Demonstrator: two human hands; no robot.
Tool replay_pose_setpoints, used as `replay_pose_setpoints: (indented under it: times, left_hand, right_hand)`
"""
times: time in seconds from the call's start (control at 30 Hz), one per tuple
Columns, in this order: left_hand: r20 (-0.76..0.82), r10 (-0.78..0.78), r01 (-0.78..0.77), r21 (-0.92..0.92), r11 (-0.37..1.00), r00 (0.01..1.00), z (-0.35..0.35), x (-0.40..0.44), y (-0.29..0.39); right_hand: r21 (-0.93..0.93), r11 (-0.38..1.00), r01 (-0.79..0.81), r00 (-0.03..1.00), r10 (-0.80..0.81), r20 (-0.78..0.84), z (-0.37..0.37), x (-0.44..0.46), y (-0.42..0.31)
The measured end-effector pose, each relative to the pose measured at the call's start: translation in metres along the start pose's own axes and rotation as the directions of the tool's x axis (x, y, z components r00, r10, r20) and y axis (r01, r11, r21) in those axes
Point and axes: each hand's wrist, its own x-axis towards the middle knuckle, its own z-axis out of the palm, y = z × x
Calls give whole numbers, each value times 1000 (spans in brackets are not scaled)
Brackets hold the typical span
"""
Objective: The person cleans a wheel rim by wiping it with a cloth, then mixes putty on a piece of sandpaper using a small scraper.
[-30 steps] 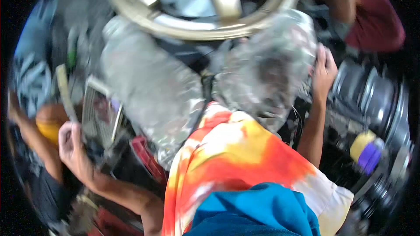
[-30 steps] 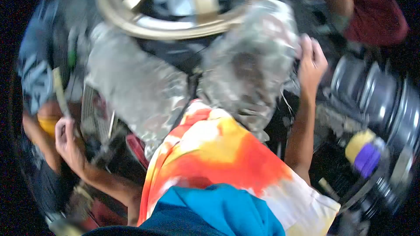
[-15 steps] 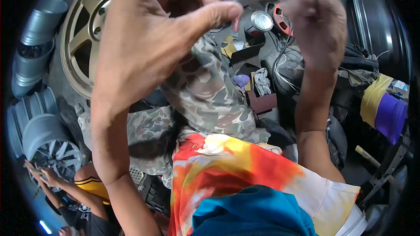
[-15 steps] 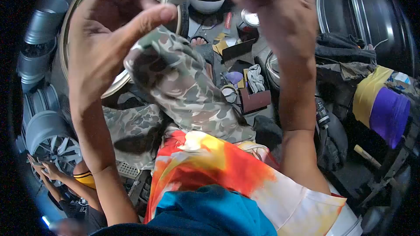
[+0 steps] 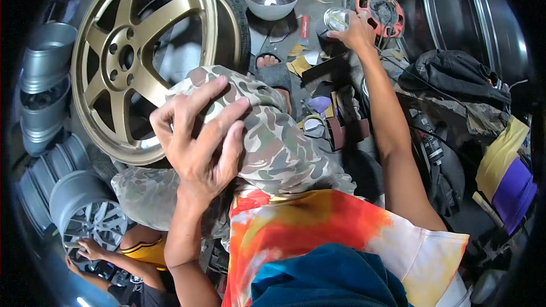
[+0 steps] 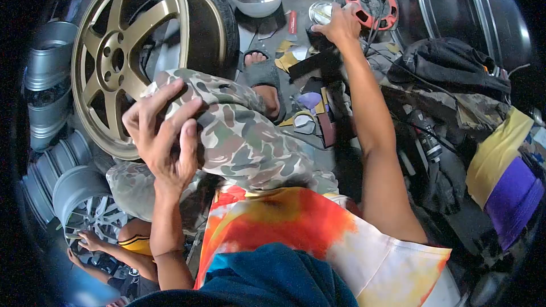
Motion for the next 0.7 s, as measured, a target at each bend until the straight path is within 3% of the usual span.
replay_pose_setpoints:
  times: [0.07, 0.17, 0.4, 0.6, 0.7]
  left_hand:
    - [21, -16, 16, 19, 1000, 1000, 2, -7, -2]
    - [-50, -15, 14, -12, 1000, 999, 10, -8, -4]
    - [-50, -6, 6, -8, 1000, 999, 11, -2, -2]
    - [-35, -15, 16, 13, 1000, 999, 10, -6, 0]
    - [-70, -14, 13, -3, 1000, 997, 12, -9, -2]
  right_hand:
    - [-135, 991, -23, 1000, 25, 9, 13, 12, 0]
    - [-129, 991, 22, 998, -14, 63, 3, 24, -1]
    - [-117, 993, -11, 987, 29, 156, -5, 28, -3]
    - [-57, 998, -23, 1000, 21, -19, -6, 2, -9]
    - [2, 1000, 9, 976, -8, -217, -2, -15, -14]
